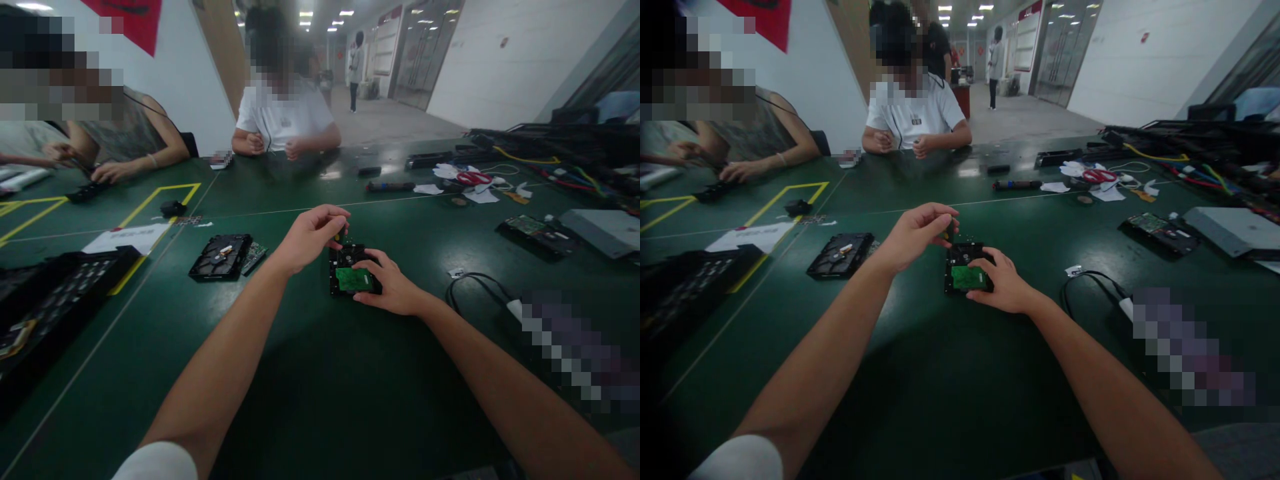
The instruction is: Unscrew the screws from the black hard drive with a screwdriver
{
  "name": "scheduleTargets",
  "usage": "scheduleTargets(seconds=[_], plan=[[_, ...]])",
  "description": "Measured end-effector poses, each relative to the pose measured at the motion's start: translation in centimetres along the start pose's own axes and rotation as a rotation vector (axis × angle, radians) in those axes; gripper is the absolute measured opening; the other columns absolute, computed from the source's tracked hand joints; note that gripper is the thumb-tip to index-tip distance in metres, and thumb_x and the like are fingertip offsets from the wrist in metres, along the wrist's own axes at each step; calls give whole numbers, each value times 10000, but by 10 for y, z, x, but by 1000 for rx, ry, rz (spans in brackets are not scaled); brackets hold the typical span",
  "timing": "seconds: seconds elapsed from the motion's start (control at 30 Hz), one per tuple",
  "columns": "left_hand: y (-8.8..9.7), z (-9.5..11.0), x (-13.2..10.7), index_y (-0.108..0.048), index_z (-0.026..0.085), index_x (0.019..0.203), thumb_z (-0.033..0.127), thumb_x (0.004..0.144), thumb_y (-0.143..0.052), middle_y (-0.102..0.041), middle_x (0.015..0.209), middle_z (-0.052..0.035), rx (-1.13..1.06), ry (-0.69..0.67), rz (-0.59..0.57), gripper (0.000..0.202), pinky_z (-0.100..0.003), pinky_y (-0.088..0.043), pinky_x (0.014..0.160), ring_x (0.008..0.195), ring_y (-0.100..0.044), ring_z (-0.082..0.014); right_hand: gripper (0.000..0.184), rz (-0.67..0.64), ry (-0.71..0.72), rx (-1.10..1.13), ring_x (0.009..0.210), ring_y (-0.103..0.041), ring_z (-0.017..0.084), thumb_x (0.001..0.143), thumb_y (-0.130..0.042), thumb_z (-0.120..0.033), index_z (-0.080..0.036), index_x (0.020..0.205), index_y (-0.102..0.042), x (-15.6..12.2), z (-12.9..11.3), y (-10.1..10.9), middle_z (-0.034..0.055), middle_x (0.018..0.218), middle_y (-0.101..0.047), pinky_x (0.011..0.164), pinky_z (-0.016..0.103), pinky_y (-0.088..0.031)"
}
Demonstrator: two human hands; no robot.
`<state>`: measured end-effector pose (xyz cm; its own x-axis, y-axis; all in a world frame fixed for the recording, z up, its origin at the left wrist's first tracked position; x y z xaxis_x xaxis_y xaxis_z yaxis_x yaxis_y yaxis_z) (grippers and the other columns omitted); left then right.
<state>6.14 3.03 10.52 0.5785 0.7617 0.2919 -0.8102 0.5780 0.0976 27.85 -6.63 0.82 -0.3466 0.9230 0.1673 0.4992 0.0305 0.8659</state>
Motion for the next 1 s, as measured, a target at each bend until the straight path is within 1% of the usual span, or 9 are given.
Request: scheduleTargets(seconds=[0.13, 0.27, 0.33, 0.4, 0.47, 0.6, 0.77, 0.87, 1.0], plan=[[2, -1, 0, -684, 154, 1049, 378, 909, -756, -677, 926, -60, 51, -9, 39, 274, -220, -600, 614, 823, -650, -143, 690, -11, -5, 1, 1530, -309, 443, 868, -739, -667, -349, 1446, -535, 0, -1, 1, 126, 1606, -317, 1211, 683, -300], [2, -1, 0, -630, 144, 974, 348, 868, -803, -693, 945, -74, 50, -1, 95, 288, -222, -589, 585, 805, -659, -145, 682, -17, -8, 7, 1528, -311, 447, 871, -739, -661, -352, 1443, -533, 0, -1, 2, 126, 1610, -305, 1208, 697, -292], [2, -1, 0, -597, 152, 967, 330, 868, -804, -707, 936, -76, 31, 5, 87, 291, -232, -593, 601, 817, -676, -154, 686, -15, -8, 16, 1527, -312, 448, 869, -743, -661, -354, 1444, -530, -1, -1, 2, 125, 1614, -299, 1206, 699, -292], [0, -2, 0, -582, 158, 990, 315, 885, -785, -718, 922, -74, 6, 7, 54, 277, -239, -594, 626, 840, -693, -162, 690, -17, -11, 25, 1526, -313, 449, 867, -745, -661, -354, 1446, -528, -1, -1, 2, 124, 1620, -292, 1206, 697, -294], [0, -2, 0, -592, 159, 1029, 306, 904, -761, -724, 929, -74, 2, 3, 27, 257, -239, -591, 646, 854, -697, -161, 698, -17, -12, 28, 1527, -314, 447, 863, -752, -657, -352, 1448, -526, -1, -1, 2, 124, 1623, -287, 1208, 692, -295], [0, -1, 1, -650, 162, 1115, 313, 935, -721, -721, 945, -70, 43, -25, 11, 246, -229, -576, 652, 844, -676, -148, 718, -9, -8, 42, 1545, -291, 429, 848, -774, -644, -340, 1446, -519, -1, -1, 2, 127, 1609, -311, 1216, 679, -297], [1, -1, 1, -719, 155, 1077, 394, 980, -652, -712, 962, -81, 54, -17, 31, 266, -218, -561, 630, 846, -662, -152, 746, 38, -6, 110, 1534, -330, 396, 817, -817, -616, -266, 1401, -513, 0, 1, 3, 164, 1597, -349, 1229, 630, -312], [1, 0, 2, -736, 155, 1053, 393, 1005, -584, -716, 1006, -101, -14, 39, 46, 287, -229, -567, 632, 910, -677, -180, 685, 59, -7, 182, 1519, -367, 368, 834, -810, -601, -267, 1362, -528, 1, 5, 5, 150, 1588, -390, 1236, 596, -322], [1, 2, 2, -729, 144, 1022, 307, 981, -569, -716, 991, -112, -76, 69, 47, 232, -256, -586, 637, 934, -681, -203, 492, 110, -64, 317, 1470, -456, 294, 939, -724, -507, -287, 1335, -531, 3, 13, 5, 96, 1567, -471, 1242, 526, -347]])
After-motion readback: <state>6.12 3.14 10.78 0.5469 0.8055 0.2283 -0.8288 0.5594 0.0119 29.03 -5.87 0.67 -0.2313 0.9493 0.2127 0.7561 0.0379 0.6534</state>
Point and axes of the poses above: each hand's wrist, its own x-axis towards the middle knuckle, its own y-axis out of the back of the hand, z = x × y, the point moved 2 cm from there along x, towards the middle knuckle
